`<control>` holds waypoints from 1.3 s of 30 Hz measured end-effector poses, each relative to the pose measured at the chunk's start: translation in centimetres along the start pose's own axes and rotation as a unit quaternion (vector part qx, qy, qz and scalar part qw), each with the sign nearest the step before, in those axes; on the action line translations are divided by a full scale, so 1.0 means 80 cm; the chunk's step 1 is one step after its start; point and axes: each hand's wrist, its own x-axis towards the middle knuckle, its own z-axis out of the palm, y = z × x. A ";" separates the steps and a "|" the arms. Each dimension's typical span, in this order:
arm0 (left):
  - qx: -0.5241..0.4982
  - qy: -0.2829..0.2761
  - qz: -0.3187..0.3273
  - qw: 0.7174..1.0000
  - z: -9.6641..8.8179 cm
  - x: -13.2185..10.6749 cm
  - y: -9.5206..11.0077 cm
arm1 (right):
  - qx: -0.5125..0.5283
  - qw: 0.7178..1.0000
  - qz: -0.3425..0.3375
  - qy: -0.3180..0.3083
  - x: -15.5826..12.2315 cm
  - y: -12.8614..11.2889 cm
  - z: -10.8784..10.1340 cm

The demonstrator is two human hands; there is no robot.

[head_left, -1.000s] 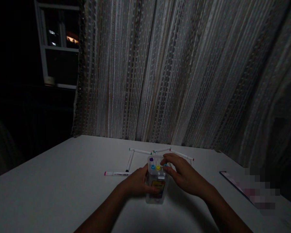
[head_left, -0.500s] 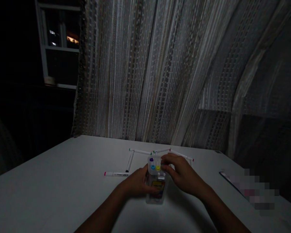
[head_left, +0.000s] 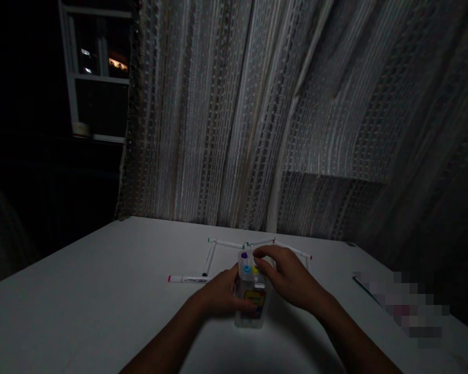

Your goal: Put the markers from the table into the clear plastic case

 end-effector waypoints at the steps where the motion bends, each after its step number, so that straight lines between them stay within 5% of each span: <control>1: 0.007 0.000 0.004 1.000 0.000 0.000 -0.001 | -0.010 1.000 -0.007 0.000 0.003 -0.004 0.001; 8: 0.046 0.009 -0.002 0.999 -0.002 0.001 -0.002 | -0.128 0.986 -0.020 -0.107 0.020 -0.030 -0.002; 17: 0.020 -0.001 0.019 1.000 -0.001 0.002 -0.006 | -0.206 0.974 -0.005 -0.096 0.020 -0.026 -0.018; 28: -0.010 -0.014 0.017 1.000 -0.003 0.000 -0.007 | -0.090 0.988 -0.004 -0.126 0.030 0.003 -0.021; 39: -0.007 -0.010 0.019 1.000 -0.003 0.000 -0.007 | -0.075 0.990 -0.045 -0.108 0.014 -0.011 -0.039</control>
